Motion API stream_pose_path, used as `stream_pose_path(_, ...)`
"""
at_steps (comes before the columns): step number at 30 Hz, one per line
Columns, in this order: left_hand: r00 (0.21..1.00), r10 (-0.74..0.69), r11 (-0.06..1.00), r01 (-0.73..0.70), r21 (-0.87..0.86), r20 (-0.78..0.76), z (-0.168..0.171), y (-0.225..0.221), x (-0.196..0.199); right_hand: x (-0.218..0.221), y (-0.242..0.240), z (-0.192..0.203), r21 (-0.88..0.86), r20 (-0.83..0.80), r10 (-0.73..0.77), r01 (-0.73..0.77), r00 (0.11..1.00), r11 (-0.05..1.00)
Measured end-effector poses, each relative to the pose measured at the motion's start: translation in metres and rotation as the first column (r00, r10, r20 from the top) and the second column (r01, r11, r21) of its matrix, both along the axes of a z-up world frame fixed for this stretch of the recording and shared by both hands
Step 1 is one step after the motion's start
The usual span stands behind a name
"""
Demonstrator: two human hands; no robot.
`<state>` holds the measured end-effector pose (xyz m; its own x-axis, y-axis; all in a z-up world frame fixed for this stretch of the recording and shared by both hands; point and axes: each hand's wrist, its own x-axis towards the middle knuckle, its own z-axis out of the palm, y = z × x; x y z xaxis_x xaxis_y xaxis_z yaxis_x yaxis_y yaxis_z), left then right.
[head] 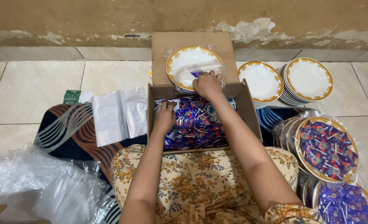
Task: Packing small sachets and decorative plates into a cardboard box
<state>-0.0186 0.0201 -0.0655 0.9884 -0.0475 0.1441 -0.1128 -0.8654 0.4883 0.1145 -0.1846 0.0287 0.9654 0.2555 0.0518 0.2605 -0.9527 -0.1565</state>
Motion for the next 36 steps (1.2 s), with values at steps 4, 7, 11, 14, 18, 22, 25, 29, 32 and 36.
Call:
stream_pose_path(4, 0.946, 0.03, 0.99, 0.017, 0.142, -0.323, 0.008, 0.0, -0.005, 0.019, 0.003, 0.003, -0.009, -0.042, -0.045, 0.044, 0.998, 0.999)
stream_pose_path(7, 0.936, -0.039, 0.997, 0.058, 0.042, -0.351, 0.008, -0.003, -0.004, 0.012, 0.005, 0.018, -0.031, -0.127, -0.074, 0.071, 0.989, 0.997)
stream_pose_path(11, 0.944, -0.031, 0.999, 0.036, 0.007, -0.328, -0.019, 0.0, 0.004, -0.038, 0.005, 0.046, 0.108, 0.038, 0.015, -0.019, 0.999, 0.994)
stream_pose_path(14, 0.954, -0.012, 0.999, 0.021, 0.026, -0.298, -0.004, 0.0, 0.003, -0.067, 0.002, 0.04, 0.265, 0.196, 0.076, -0.127, 0.978, 0.956)
stream_pose_path(18, 0.966, -0.066, 0.997, 0.075, 0.026, -0.251, 0.018, 0.0, -0.007, -0.104, -0.007, 0.025, 0.395, 0.332, 0.087, -0.222, 0.939, 0.892)
stream_pose_path(22, 0.985, -0.064, 0.994, 0.049, -0.096, -0.163, -0.011, 0.004, 0.008, -0.125, -0.017, -0.015, 0.426, 0.327, 0.094, -0.236, 0.94, 0.873)
stream_pose_path(25, 0.996, -0.019, 0.921, -0.018, -0.389, -0.093, 0.015, -0.003, 0.001, -0.141, -0.016, -0.035, 0.462, 0.29, 0.082, -0.215, 0.953, 0.861)
stream_pose_path(29, 0.99, 0.008, 0.755, -0.099, -0.648, -0.141, -0.005, -0.004, 0.007, -0.164, -0.004, -0.026, 0.496, 0.093, 0.198, -0.218, 0.976, 0.84)
stream_pose_path(32, 0.973, -0.058, 0.607, -0.144, -0.782, -0.224, -0.022, -0.003, 0.015, -0.174, -0.002, -0.023, 0.51, 0.042, 0.265, -0.248, 0.963, 0.824)
stream_pose_path(36, 0.946, -0.138, 0.404, -0.218, -0.888, -0.295, -0.031, -0.006, 0.018, -0.171, -0.006, -0.038, 0.554, 0.067, 0.253, -0.247, 0.965, 0.795)
